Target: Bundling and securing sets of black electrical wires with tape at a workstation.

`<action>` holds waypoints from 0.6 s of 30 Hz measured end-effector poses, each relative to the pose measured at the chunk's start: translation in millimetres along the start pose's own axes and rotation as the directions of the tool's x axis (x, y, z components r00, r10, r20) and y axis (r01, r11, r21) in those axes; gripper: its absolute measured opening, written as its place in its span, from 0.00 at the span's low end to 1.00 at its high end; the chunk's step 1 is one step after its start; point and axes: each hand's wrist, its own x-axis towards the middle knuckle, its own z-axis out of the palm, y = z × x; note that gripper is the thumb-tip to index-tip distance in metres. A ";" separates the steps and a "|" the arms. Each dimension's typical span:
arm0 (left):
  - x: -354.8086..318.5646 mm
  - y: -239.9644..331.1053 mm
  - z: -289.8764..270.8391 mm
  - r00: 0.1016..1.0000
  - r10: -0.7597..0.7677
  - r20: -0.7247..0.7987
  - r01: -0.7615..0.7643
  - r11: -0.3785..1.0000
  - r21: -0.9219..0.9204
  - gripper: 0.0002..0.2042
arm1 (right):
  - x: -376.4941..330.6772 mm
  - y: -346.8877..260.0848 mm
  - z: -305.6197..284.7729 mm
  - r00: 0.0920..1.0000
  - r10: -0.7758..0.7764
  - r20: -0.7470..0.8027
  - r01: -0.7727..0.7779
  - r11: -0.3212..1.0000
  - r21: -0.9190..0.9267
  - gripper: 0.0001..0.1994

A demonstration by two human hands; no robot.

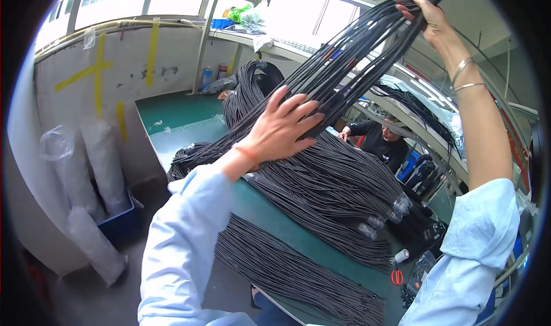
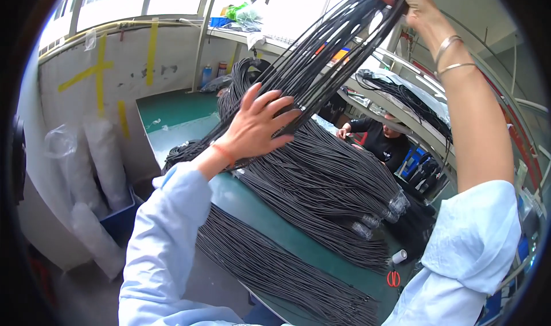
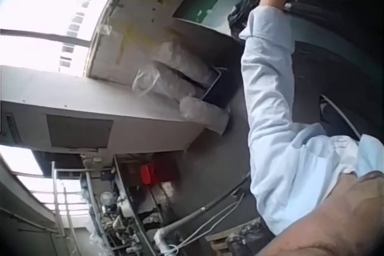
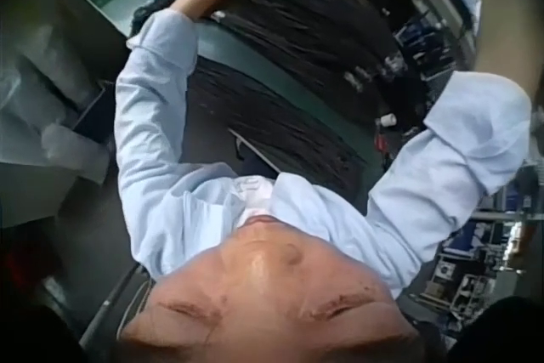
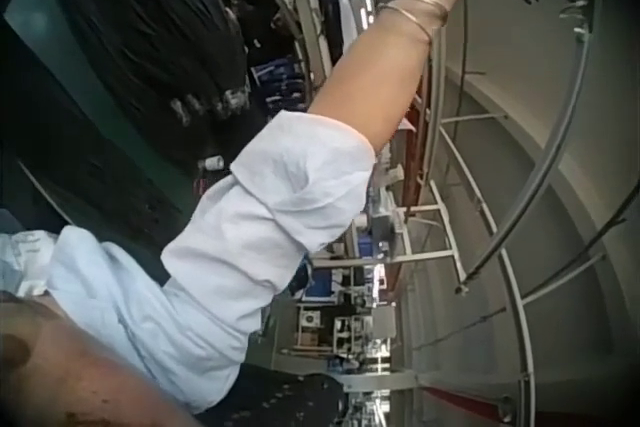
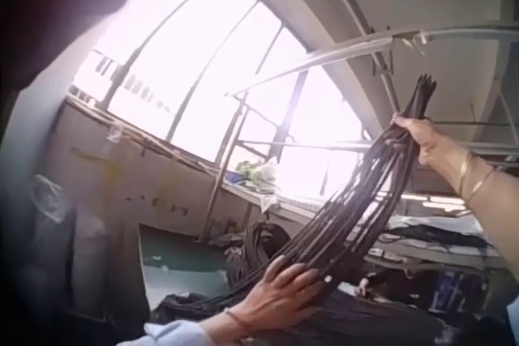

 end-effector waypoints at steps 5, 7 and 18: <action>-117.9 -62.3 -0.9 0.783 0.077 0.618 -0.288 0.924 0.251 0.21 | -39.5 -7.8 -47.4 0.999 0.028 -0.044 -0.033 0.991 -0.133 0.17; -217.7 -104.3 -37.7 0.648 0.017 0.762 -0.520 0.741 0.426 0.18 | -46.9 11.4 -74.8 0.994 0.049 -0.098 -0.064 0.987 -0.150 0.16; -208.3 -80.6 -72.7 0.774 -0.051 0.631 -0.023 0.994 0.108 0.15 | -91.4 70.2 -54.7 0.983 0.121 -0.137 -0.131 0.989 -0.068 0.13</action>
